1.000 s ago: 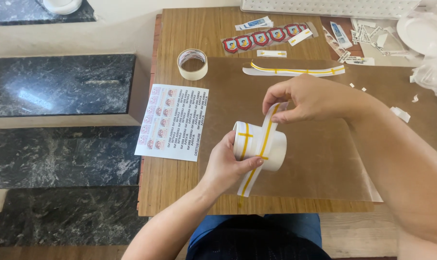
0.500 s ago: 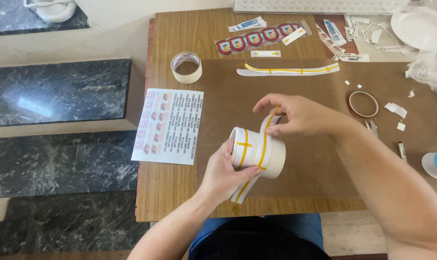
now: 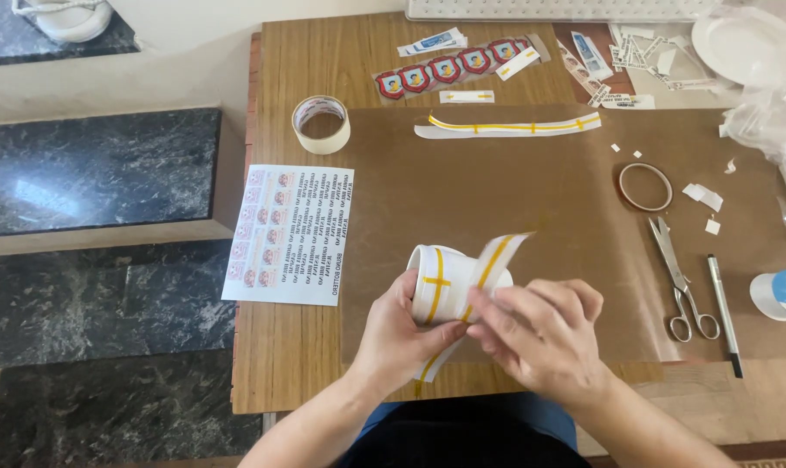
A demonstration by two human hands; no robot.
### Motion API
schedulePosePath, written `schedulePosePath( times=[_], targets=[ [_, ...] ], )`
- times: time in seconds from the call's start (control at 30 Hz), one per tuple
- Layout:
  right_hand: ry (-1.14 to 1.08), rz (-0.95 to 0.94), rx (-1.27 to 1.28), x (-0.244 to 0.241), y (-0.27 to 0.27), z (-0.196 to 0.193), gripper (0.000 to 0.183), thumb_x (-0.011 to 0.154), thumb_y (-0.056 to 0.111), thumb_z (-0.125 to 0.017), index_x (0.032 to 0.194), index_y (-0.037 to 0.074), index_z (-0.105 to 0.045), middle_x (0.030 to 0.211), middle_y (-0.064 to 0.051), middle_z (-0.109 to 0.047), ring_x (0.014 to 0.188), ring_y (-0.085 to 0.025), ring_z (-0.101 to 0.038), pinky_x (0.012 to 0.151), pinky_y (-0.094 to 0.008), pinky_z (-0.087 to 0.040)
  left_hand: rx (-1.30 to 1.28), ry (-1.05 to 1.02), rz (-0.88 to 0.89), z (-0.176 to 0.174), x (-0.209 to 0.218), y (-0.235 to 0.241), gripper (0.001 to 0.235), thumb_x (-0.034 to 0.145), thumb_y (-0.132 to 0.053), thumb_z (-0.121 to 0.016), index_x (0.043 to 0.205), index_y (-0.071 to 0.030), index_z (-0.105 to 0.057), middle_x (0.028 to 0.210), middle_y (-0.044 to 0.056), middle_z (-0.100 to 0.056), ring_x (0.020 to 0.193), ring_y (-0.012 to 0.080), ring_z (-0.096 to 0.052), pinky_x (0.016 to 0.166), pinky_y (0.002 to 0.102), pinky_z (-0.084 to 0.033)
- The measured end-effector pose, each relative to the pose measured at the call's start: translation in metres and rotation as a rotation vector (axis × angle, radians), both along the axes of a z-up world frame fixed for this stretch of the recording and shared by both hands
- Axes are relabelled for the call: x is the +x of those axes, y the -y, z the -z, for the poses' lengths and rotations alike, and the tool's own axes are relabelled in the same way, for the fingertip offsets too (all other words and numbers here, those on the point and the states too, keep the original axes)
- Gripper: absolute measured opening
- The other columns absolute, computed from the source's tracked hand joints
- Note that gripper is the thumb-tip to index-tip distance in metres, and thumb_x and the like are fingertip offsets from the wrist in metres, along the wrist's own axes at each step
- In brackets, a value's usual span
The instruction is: Apply yellow adhesive strips to a white ceramic mug
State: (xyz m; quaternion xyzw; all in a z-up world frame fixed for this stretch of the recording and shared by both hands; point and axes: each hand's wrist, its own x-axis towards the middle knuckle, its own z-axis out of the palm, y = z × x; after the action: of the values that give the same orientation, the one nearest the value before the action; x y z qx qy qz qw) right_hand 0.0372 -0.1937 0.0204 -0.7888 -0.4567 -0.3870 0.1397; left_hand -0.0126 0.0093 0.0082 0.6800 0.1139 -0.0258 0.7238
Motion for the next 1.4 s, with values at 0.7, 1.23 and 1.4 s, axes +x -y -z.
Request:
schedulePosePath(
  times=[0.7, 1.23, 1.4],
  targets=[
    [-0.387, -0.094, 0.211, -0.01, 0.021, -0.035, 0.03, 0.092, 0.041, -0.066, 0.107, 0.017, -0.076, 0.108, 0.002, -0.07, 0.094, -0.019, -0.066, 0.089, -0.037, -0.044, 0.64, 1.012, 0.164, 0.052, -0.017, -0.002, 0.035, 0.088, -0.021, -0.079, 0.072, -0.01, -0.05, 0.06, 0.001, -0.05, 0.053, 0.0223, -0.053, 0.077, 0.033, -0.051],
    [-0.543, -0.263, 0.078, -0.005, 0.041, -0.048, 0.048, 0.086, 0.049, -0.071, 0.12, 0.015, -0.073, 0.124, 0.0, -0.069, 0.113, -0.02, -0.066, 0.103, -0.043, -0.051, 0.665, 1.265, 0.187, 0.036, -0.023, 0.0, 0.021, 0.1, -0.009, -0.051, 0.08, -0.007, -0.059, 0.081, 0.003, -0.074, 0.067, 0.0161, -0.068, 0.091, 0.03, -0.048],
    [-0.536, -0.253, 0.01, -0.006, 0.041, -0.062, 0.046, 0.086, 0.048, -0.072, 0.12, 0.017, -0.073, 0.124, 0.0, -0.069, 0.113, -0.02, -0.066, 0.103, -0.043, -0.05, 0.693, 1.345, 0.16, 0.044, -0.022, 0.0, 0.023, 0.098, -0.004, -0.052, 0.077, -0.005, -0.06, 0.074, 0.002, -0.068, 0.063, 0.0171, -0.064, 0.091, 0.032, -0.051]
  ],
)
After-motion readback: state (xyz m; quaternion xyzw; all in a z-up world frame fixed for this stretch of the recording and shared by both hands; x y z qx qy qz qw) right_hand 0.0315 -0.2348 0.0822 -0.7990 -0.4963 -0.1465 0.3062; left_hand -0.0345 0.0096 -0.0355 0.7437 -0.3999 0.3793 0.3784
